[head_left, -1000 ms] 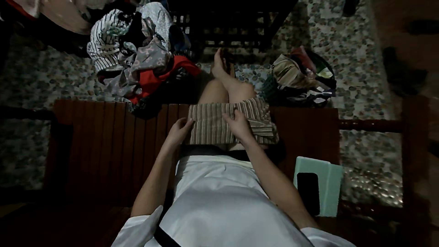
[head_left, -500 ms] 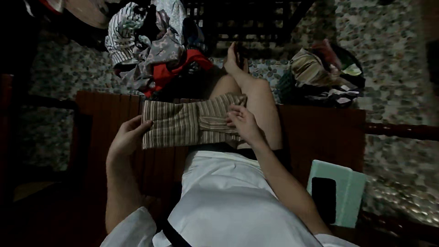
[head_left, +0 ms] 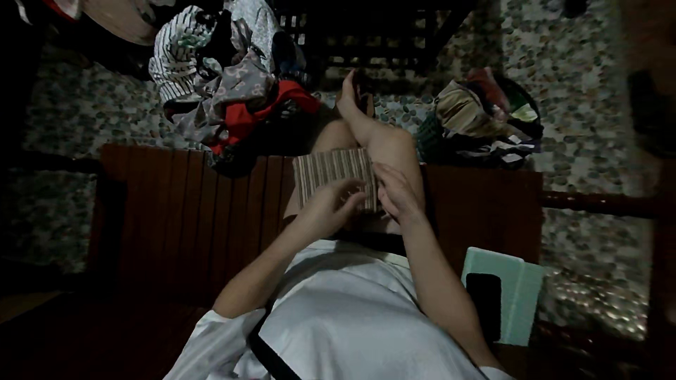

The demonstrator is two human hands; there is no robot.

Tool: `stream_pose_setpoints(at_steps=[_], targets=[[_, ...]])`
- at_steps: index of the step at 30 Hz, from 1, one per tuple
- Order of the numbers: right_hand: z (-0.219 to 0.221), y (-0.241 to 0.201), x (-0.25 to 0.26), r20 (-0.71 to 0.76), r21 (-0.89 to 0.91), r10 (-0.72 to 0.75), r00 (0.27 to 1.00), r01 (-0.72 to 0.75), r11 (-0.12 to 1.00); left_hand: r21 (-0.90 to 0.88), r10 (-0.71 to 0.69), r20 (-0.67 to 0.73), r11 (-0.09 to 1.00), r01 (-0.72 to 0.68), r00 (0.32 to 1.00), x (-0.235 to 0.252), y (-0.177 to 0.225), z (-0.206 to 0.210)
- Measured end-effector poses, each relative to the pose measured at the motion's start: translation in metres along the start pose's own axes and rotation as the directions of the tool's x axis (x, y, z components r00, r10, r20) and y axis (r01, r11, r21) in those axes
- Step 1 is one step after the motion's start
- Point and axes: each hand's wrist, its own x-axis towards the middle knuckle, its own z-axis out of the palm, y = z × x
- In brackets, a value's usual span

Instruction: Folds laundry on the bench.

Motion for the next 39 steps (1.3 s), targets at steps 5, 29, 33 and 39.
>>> stream_pose_setpoints(at_steps=[5, 29, 33, 39], targets=[[0.013, 0.014, 0.013, -0.067, -0.317, -0.116, 0.991, 0.089, 0.944, 0.542, 0.204, -0.243, 0.839, -0.042, 0.948, -0.01, -0.077, 0.018], [0.036, 0.015, 0.015, -0.178, -0.712, -0.343, 0.922, 0.12, 0.692, -0.327, -0.513, -0.52, 0.858, 0.396, 0.683, -0.016, -0.099, -0.003], [0.068, -0.022, -0.026, 0.171, -0.447, -0.522, 0.835, 0.538, 0.715, -0.532, -0.479, -0.346, 0.808, 0.252, 0.807, -0.047, -0.054, -0.041], [0.115, -0.016, -0.031, 0.586, -0.148, -0.601, 0.544, 0.801, 0.581, -0.445, -0.55, -0.445, 0.821, 0.359, 0.707, -0.104, -0.024, -0.097]])
